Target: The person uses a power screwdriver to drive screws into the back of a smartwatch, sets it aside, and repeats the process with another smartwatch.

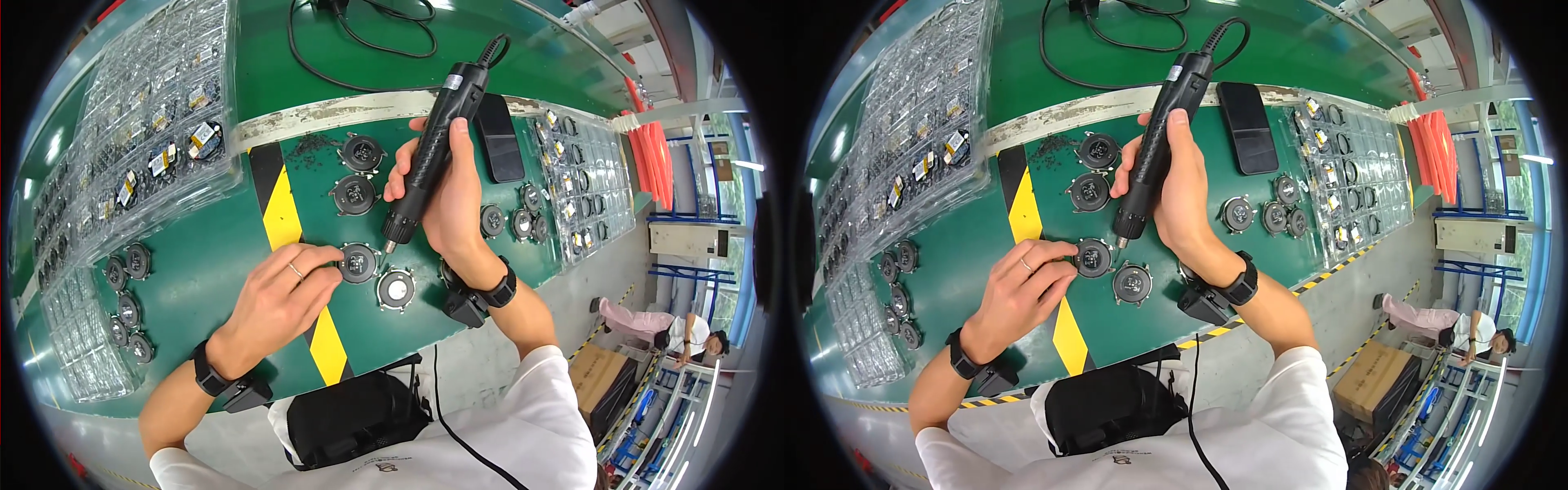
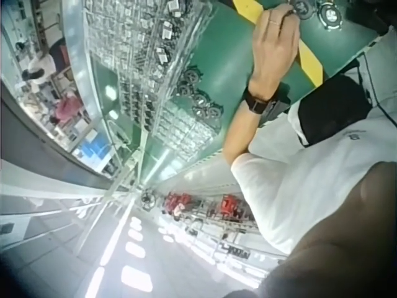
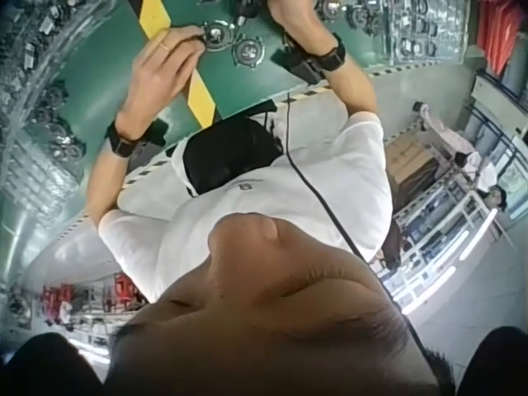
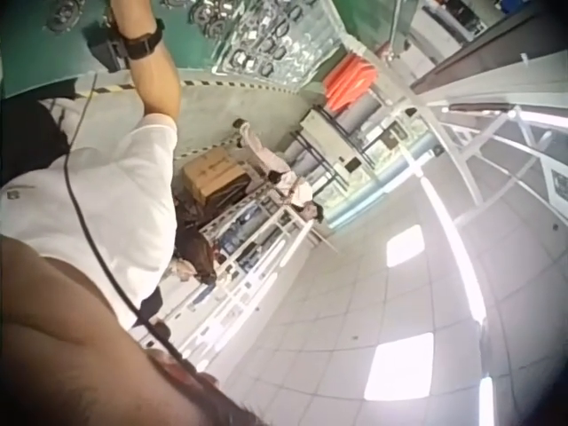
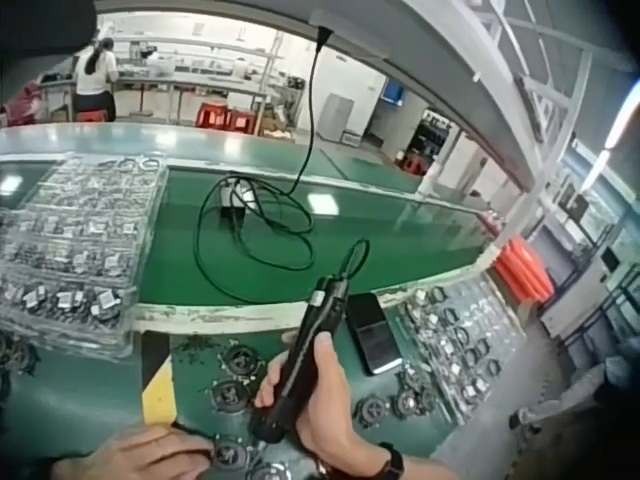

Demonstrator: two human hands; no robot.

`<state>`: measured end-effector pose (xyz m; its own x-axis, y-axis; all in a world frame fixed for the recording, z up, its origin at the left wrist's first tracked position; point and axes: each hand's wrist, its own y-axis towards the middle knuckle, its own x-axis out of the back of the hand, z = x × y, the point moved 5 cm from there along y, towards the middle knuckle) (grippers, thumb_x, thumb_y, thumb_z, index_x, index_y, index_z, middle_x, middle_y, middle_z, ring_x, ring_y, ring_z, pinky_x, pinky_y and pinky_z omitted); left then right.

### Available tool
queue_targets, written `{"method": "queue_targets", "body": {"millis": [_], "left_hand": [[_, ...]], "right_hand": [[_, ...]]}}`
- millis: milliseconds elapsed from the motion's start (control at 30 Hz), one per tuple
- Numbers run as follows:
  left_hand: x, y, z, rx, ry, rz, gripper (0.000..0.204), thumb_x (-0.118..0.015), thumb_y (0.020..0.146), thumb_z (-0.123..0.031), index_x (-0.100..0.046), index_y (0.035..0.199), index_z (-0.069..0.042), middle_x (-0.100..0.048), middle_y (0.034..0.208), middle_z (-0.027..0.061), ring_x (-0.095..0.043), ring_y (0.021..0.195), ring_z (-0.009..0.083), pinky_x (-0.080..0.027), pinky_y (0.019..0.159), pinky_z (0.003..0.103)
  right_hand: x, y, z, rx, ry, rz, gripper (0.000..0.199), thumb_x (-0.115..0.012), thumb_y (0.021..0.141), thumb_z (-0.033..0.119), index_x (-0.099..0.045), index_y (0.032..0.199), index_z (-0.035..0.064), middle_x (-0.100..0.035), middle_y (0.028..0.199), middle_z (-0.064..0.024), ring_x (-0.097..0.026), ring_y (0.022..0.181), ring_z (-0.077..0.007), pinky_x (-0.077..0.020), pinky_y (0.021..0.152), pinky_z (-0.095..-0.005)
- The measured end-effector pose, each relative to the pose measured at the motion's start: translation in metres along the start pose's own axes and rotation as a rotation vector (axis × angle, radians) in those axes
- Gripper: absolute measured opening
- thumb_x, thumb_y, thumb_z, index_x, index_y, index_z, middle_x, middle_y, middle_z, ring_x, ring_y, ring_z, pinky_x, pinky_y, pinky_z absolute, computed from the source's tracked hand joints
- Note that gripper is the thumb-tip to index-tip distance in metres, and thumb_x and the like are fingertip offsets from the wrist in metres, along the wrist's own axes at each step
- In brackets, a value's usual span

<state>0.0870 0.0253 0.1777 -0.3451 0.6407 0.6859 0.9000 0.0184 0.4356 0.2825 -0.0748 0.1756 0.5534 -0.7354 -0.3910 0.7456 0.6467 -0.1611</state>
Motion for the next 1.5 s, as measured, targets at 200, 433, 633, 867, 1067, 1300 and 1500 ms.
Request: {"method": "queue_targets", "body": {"millis": [200, 433, 633, 867, 1067, 1300, 1500], "left_hand": [[0.0, -0.007, 0.008, 0.083, -0.09, 0.014, 0.02, -0.08, 0.077, -0.005, -0.063, 0.088, -0.004, -0.063, 0.116, 0.0065, -0.061, 0.096, 0.0279, -0.053, 0.08, 0.039], [0.0, -0.019, 0.015, 0.122, -0.125, 0.045, 0.028, -0.085, 0.073, -0.006, -0.063, 0.092, -0.006, -0.061, 0.121, 0.0078, -0.059, 0.101, 0.0279, -0.052, 0.08, 0.038], [-0.001, -0.028, 0.023, 0.169, -0.084, 0.073, 0.045, -0.085, 0.074, -0.012, -0.062, 0.112, -0.007, -0.059, 0.124, 0.0088, -0.056, 0.108, 0.0305, -0.049, 0.091, 0.042], [-0.012, -0.025, 0.029, 0.172, -0.065, 0.039, 0.063, -0.086, 0.072, -0.016, -0.058, 0.128, -0.007, -0.06, 0.122, 0.0097, -0.056, 0.114, 0.0332, -0.045, 0.099, 0.044], [-0.032, -0.022, 0.034, 0.147, -0.045, 0.039, 0.053, -0.085, 0.071, -0.015, -0.062, 0.119, -0.006, -0.061, 0.119, 0.009, -0.056, 0.113, 0.0317, -0.045, 0.096, 0.043], [-0.045, -0.018, 0.03, 0.125, -0.051, 0.051, 0.037, -0.082, 0.068, -0.005, -0.064, 0.101, -0.007, -0.06, 0.109, 0.0081, -0.056, 0.108, 0.0309, -0.045, 0.091, 0.044], [-0.051, -0.023, 0.03, 0.155, -0.091, 0.113, 0.039, -0.08, 0.065, -0.006, -0.063, 0.099, -0.007, -0.06, 0.11, 0.0121, -0.055, 0.11, 0.0346, -0.045, 0.092, 0.048]], "right_hand": [[0.0, 0.004, 0.0, 0.027, -0.318, 0.015, 0.04, -0.052, 0.106, 0.031, -0.044, 0.128, -0.0008, -0.059, 0.083, -0.0115, -0.063, 0.065, -0.023, -0.0566, 0.063, -0.0403], [-0.005, 0.0, -0.005, 0.096, -0.192, 0.017, 0.038, -0.055, 0.104, 0.022, -0.044, 0.13, -0.0028, -0.06, 0.082, -0.013, -0.063, 0.064, -0.0234, -0.0568, 0.06, -0.0406], [-0.008, -0.003, -0.014, 0.129, -0.189, 0.027, 0.036, -0.053, 0.104, 0.022, -0.045, 0.13, -0.0022, -0.059, 0.081, -0.0126, -0.063, 0.064, -0.0237, -0.0561, 0.06, -0.0409], [-0.001, -0.005, -0.016, 0.182, -0.211, 0.027, 0.036, -0.05, 0.104, 0.023, -0.046, 0.13, -0.0014, -0.058, 0.08, -0.0122, -0.062, 0.063, -0.0238, -0.0556, 0.06, -0.041], [0.014, -0.001, -0.02, 0.202, -0.23, 0.043, 0.035, -0.051, 0.104, 0.022, -0.046, 0.13, -0.0019, -0.058, 0.079, -0.0123, -0.062, 0.063, -0.024, -0.056, 0.06, -0.0412], [0.032, 0.005, -0.028, 0.192, -0.217, 0.037, 0.035, -0.052, 0.103, 0.021, -0.046, 0.128, -0.0026, -0.059, 0.08, -0.0133, -0.063, 0.063, -0.0248, -0.0566, 0.06, -0.0416], [0.044, 0.007, -0.029, 0.189, -0.21, 0.04, 0.034, -0.054, 0.102, 0.02, -0.046, 0.127, -0.0032, -0.06, 0.08, -0.0142, -0.064, 0.063, -0.0255, -0.0571, 0.059, -0.0425]]}}
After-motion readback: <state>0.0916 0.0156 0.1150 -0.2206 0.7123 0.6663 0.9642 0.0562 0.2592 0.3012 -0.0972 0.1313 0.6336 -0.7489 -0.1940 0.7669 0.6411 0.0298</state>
